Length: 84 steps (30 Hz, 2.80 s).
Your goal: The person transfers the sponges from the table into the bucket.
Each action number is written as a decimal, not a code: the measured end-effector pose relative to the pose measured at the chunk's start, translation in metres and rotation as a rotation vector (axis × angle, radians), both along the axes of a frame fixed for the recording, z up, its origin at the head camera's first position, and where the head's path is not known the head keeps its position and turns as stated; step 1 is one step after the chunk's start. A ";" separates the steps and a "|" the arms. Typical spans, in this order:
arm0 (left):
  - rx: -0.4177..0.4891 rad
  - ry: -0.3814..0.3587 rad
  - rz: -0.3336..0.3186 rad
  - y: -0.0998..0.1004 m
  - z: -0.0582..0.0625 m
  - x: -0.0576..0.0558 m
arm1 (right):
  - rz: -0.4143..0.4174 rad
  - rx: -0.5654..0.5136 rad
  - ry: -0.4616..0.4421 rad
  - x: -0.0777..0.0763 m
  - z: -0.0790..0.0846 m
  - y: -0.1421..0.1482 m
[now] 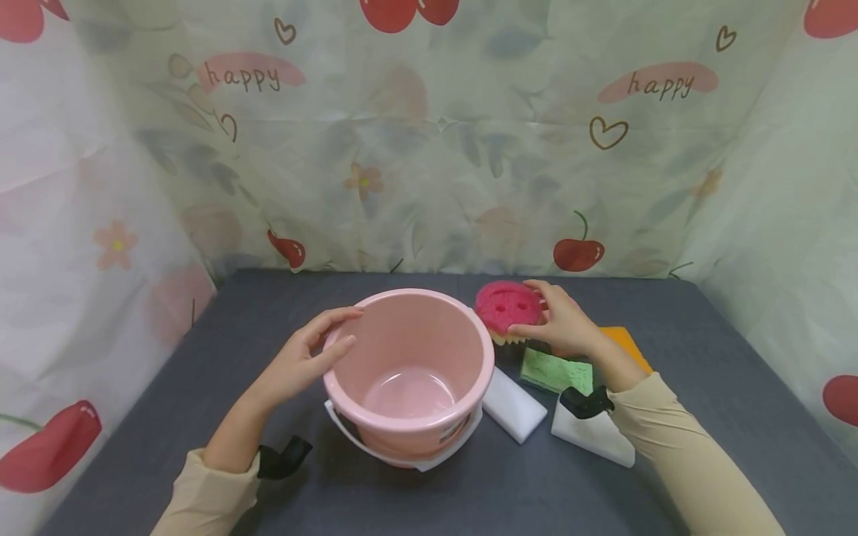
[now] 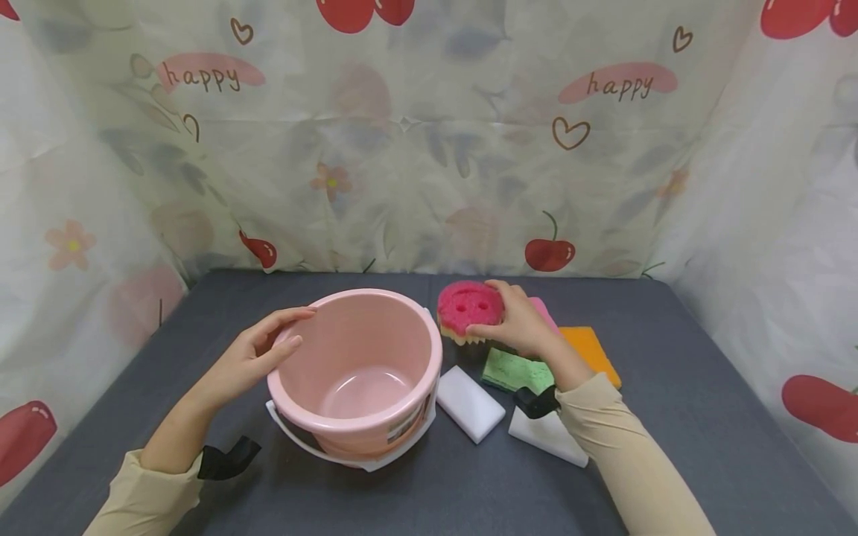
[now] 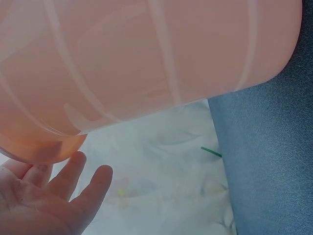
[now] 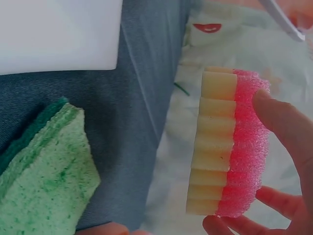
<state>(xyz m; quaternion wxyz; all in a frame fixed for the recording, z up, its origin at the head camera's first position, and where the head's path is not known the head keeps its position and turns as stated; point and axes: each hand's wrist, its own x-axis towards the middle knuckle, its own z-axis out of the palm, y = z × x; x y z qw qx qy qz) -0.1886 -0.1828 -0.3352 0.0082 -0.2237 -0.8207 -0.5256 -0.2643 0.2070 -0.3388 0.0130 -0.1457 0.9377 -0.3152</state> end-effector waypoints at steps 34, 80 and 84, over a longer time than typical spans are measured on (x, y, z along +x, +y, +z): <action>0.004 0.006 0.000 -0.001 0.000 0.000 | -0.013 -0.031 0.152 0.027 0.040 0.001; 0.025 0.004 -0.013 0.001 0.002 0.001 | 0.086 -0.147 0.313 0.054 0.077 -0.019; 0.026 0.002 -0.012 0.001 0.002 0.001 | 0.106 -0.157 0.323 0.056 0.077 -0.022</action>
